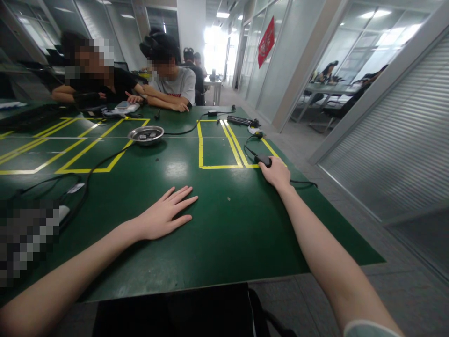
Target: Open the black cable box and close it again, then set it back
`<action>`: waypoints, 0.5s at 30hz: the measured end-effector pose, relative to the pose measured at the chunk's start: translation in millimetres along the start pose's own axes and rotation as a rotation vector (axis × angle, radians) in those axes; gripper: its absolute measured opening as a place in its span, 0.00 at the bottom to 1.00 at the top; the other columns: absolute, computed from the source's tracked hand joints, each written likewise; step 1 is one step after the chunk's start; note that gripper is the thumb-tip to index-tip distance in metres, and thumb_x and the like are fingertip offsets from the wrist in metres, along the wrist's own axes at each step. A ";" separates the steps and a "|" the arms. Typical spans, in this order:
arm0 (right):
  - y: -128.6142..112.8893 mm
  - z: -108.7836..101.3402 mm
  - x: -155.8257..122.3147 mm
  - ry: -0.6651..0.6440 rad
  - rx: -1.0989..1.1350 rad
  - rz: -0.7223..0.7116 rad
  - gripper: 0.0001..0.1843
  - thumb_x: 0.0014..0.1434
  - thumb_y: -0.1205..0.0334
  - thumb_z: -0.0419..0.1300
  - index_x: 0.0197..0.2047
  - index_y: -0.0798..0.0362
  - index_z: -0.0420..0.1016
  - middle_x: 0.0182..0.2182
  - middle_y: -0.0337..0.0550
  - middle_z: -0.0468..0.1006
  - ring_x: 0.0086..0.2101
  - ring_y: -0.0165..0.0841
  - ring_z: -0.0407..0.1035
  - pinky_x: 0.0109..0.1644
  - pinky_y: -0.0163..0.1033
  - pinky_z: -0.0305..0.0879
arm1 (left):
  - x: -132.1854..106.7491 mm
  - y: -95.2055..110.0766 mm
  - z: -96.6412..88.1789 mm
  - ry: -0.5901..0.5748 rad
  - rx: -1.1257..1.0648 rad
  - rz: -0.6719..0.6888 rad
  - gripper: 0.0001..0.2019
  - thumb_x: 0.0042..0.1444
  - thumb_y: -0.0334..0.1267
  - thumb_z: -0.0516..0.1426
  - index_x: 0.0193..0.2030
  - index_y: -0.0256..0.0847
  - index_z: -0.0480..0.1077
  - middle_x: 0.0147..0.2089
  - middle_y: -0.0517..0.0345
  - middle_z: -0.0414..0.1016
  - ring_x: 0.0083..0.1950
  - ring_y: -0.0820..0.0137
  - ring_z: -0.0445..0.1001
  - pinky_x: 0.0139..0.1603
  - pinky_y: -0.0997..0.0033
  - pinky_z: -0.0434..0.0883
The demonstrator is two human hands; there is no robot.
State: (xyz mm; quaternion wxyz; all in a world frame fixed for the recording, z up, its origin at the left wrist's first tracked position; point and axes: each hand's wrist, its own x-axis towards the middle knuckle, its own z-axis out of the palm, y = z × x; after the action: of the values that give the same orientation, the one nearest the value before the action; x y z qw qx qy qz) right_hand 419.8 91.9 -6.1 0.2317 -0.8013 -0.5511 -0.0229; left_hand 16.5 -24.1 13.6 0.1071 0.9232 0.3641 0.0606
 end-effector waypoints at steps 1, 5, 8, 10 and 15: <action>1.9 2.1 1.4 0.012 -0.004 0.012 0.29 0.63 0.45 0.59 0.60 0.54 0.76 0.55 0.60 0.77 0.51 0.52 0.75 0.53 0.51 0.72 | 0.1 0.5 -0.7 -0.005 0.000 -0.002 0.29 0.75 0.54 0.47 0.77 0.44 0.56 0.81 0.42 0.47 0.82 0.54 0.45 0.79 0.41 0.47; 7.8 8.5 5.8 0.063 0.004 0.047 0.31 0.64 0.44 0.58 0.61 0.57 0.75 0.55 0.63 0.76 0.51 0.53 0.75 0.53 0.52 0.71 | -0.1 -0.2 0.2 -0.003 0.002 -0.004 0.30 0.75 0.55 0.46 0.77 0.45 0.55 0.81 0.42 0.46 0.82 0.55 0.45 0.79 0.41 0.46; 10.0 11.6 8.4 0.075 0.019 0.055 0.32 0.65 0.43 0.56 0.62 0.58 0.74 0.55 0.64 0.76 0.51 0.54 0.75 0.54 0.53 0.70 | -0.4 -3.2 4.1 0.015 0.011 0.006 0.30 0.75 0.55 0.46 0.77 0.46 0.55 0.81 0.44 0.47 0.82 0.56 0.45 0.79 0.43 0.45; 12.1 13.5 10.5 0.097 0.039 0.071 0.32 0.67 0.43 0.55 0.63 0.57 0.73 0.53 0.64 0.78 0.51 0.54 0.75 0.54 0.53 0.70 | -0.3 -5.0 6.4 0.019 0.017 0.006 0.30 0.75 0.56 0.46 0.77 0.47 0.55 0.81 0.45 0.47 0.82 0.56 0.45 0.79 0.44 0.45; 23.9 15.9 16.3 0.162 0.107 0.055 0.25 0.71 0.48 0.49 0.62 0.55 0.71 0.44 0.60 0.81 0.45 0.52 0.76 0.51 0.50 0.68 | 0.1 -5.0 5.8 0.012 0.018 0.006 0.30 0.75 0.57 0.45 0.78 0.47 0.54 0.81 0.46 0.46 0.82 0.56 0.44 0.80 0.45 0.44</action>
State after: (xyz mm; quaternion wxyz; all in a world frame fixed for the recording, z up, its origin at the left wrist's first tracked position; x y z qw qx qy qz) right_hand 444.1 105.6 -23.8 0.3183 -0.7983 -0.5087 -0.0517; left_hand 14.3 -21.4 6.7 0.0966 0.9248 0.3626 0.0632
